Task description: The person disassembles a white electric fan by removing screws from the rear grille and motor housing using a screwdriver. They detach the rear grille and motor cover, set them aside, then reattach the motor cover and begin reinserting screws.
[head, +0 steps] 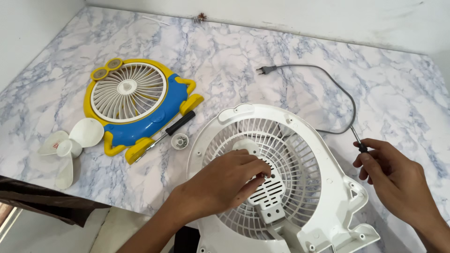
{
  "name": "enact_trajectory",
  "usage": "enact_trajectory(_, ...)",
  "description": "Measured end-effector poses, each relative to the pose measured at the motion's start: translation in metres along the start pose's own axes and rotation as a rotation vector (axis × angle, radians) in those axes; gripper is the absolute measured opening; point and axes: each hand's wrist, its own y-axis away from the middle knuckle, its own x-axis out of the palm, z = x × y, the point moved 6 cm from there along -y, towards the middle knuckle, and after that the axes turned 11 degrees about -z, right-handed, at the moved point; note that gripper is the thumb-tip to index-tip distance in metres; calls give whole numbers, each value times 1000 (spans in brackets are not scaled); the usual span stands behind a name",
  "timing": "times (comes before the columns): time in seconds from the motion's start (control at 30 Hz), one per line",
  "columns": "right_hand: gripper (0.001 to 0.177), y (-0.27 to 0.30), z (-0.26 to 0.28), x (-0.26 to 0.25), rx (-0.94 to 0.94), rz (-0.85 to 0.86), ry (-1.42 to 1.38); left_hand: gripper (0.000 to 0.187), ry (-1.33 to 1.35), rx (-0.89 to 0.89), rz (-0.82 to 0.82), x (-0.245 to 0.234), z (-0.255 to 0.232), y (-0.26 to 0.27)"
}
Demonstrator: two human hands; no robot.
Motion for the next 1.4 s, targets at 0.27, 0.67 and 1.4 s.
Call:
enact_trajectory(0.27,39,-12,-11,11,118,121,296,14,-20,-15,27,9,19,-21)
enact_trajectory(0.67,34,-14,-28,31,165,276,593,17,76,-244,-113,-13,29,19)
enact_trajectory(1.4,32,-20,-26,30,109,200,513,4,-184,15,37,20,28,20)
